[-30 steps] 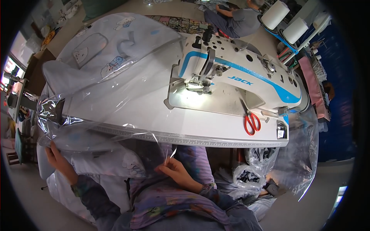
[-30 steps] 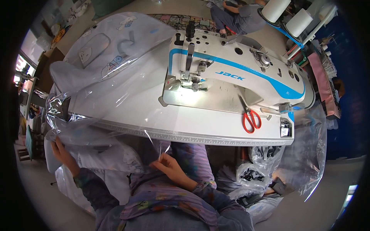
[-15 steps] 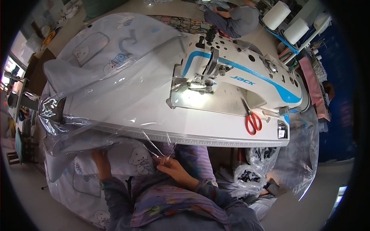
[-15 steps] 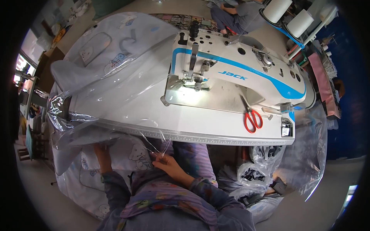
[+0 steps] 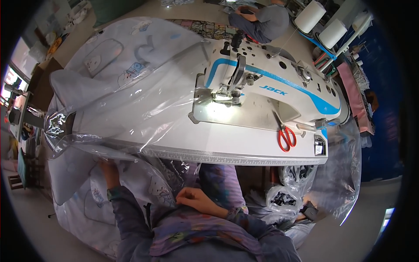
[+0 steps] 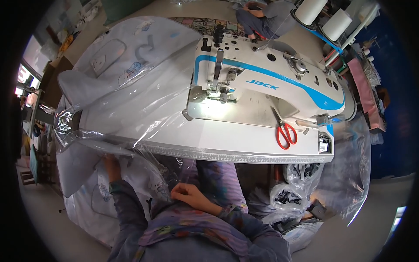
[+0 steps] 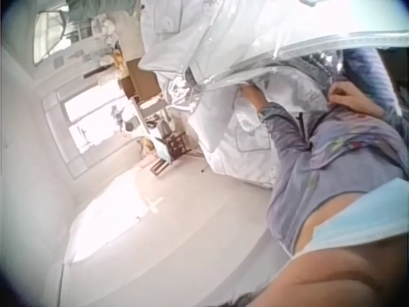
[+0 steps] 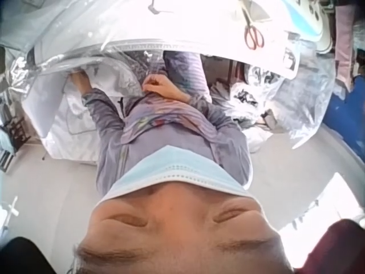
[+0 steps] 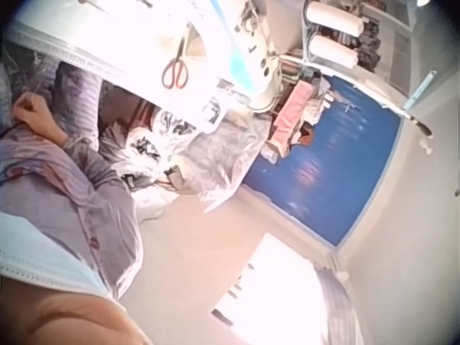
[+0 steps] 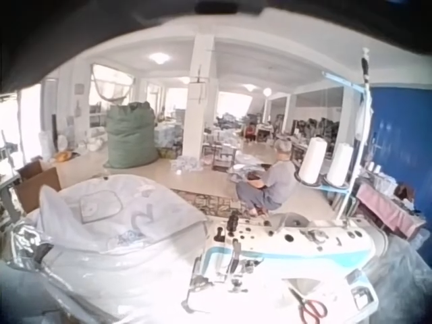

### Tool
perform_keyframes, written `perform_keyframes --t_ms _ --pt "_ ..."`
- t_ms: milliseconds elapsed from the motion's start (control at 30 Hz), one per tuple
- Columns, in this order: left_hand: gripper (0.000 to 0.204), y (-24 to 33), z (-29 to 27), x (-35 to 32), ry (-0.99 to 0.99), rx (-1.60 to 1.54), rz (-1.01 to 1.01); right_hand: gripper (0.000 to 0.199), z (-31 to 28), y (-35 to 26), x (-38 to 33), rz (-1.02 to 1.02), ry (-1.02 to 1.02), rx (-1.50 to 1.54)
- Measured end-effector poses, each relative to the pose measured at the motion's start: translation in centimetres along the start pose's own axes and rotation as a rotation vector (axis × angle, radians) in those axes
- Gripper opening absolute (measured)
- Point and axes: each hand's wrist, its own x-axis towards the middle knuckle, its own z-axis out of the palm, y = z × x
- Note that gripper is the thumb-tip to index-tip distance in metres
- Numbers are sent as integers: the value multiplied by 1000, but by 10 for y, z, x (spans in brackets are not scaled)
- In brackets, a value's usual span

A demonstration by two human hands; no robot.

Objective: Sewing fabric and plastic pieces together using an industrial sewing machine in a workshop.

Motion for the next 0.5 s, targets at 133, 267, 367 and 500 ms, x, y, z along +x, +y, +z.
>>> perform_keyframes --t_ms 133,267,367,500 --pt "47 -16 3 4 -23 151 2 19 0 5 -4 25 -25 -46" --pt "45 8 -47 -28 230 -938 -169 17 4 8 -16 -125 74 -24" --pt "34 30 -105 -70 390 -1273 -347 16 1 6 -30 -68 89 87" --pt "21 39 -176 -99 537 -1175 -556 18 -1 -1 -41 188 138 -77"
